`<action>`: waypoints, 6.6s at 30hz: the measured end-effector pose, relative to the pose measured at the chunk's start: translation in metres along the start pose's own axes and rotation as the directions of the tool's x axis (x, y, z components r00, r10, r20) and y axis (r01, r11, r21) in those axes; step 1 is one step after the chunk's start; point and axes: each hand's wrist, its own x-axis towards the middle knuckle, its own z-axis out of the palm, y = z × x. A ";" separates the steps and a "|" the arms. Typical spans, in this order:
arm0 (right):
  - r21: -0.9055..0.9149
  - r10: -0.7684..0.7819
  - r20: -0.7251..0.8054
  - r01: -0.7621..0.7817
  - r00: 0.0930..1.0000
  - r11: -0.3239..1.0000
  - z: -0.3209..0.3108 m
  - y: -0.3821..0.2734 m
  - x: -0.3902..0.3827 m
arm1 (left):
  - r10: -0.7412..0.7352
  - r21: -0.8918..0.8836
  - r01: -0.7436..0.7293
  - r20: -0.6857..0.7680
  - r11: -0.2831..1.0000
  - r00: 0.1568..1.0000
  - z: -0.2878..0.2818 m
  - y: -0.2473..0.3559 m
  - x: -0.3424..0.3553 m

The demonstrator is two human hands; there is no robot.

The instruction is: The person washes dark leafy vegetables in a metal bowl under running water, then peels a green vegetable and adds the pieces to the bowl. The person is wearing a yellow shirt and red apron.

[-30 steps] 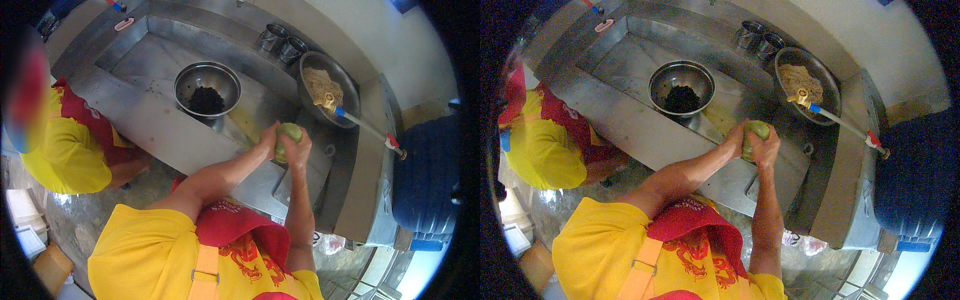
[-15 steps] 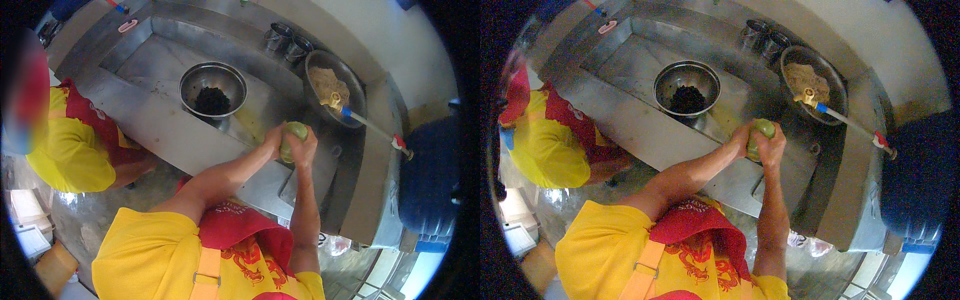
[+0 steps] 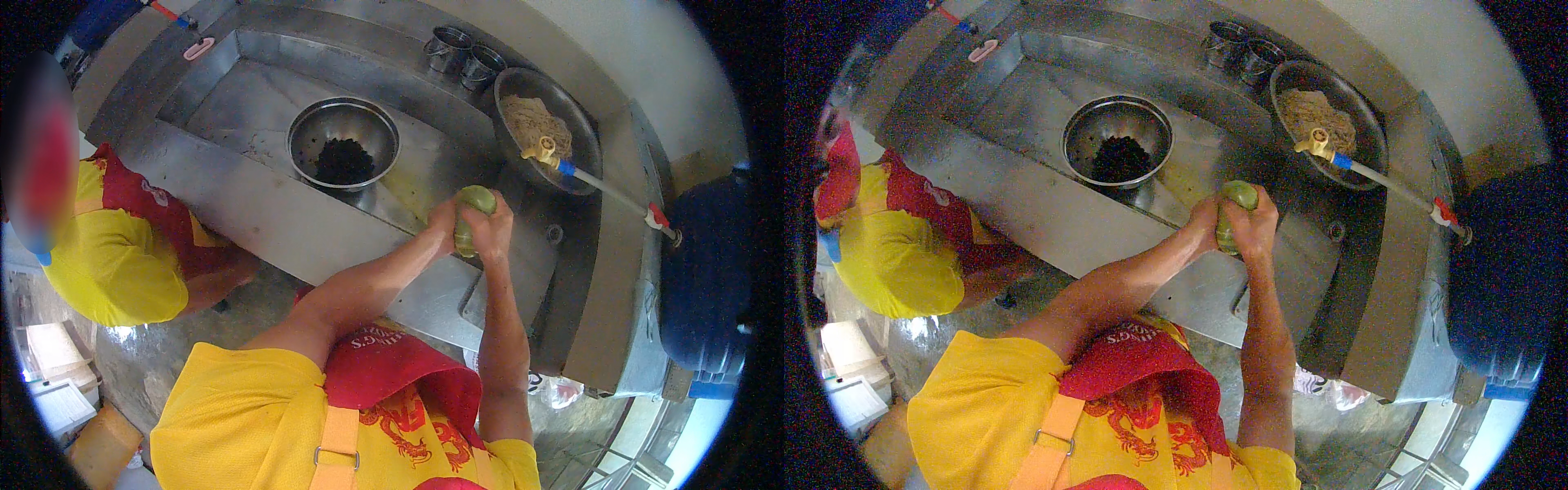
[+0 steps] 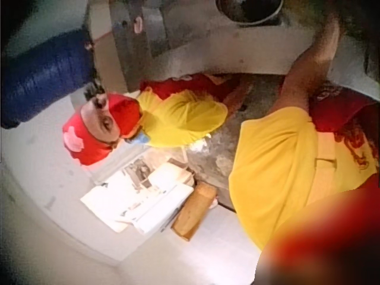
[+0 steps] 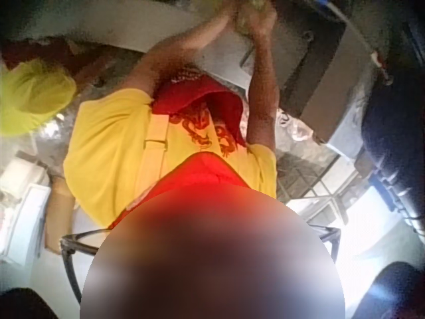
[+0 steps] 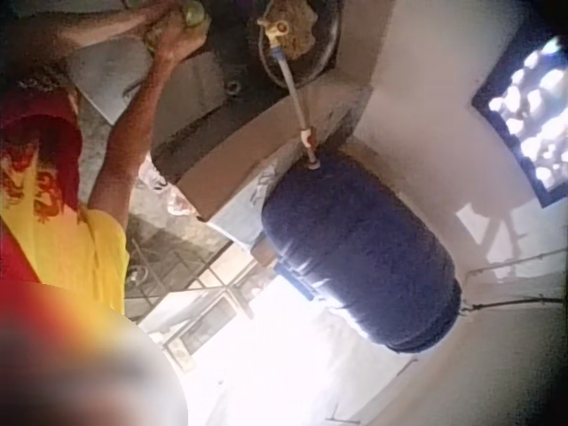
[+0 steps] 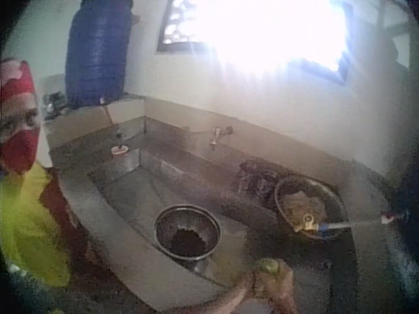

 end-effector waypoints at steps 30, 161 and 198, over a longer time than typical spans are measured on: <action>0.073 0.054 -0.024 -0.052 0.998 0.996 0.010 0.014 0.016 | 0.124 -0.010 -0.125 -0.034 0.992 0.992 -0.001 0.015 0.014; -0.453 0.130 0.499 0.130 0.857 0.882 -0.069 0.002 0.007 | -0.141 0.145 0.148 -0.060 0.978 0.988 0.021 -0.033 0.019; -0.050 0.156 0.221 -0.148 0.963 0.988 -0.015 0.021 -0.014 | 0.152 0.032 -0.148 -0.176 0.988 0.973 0.006 -0.019 0.018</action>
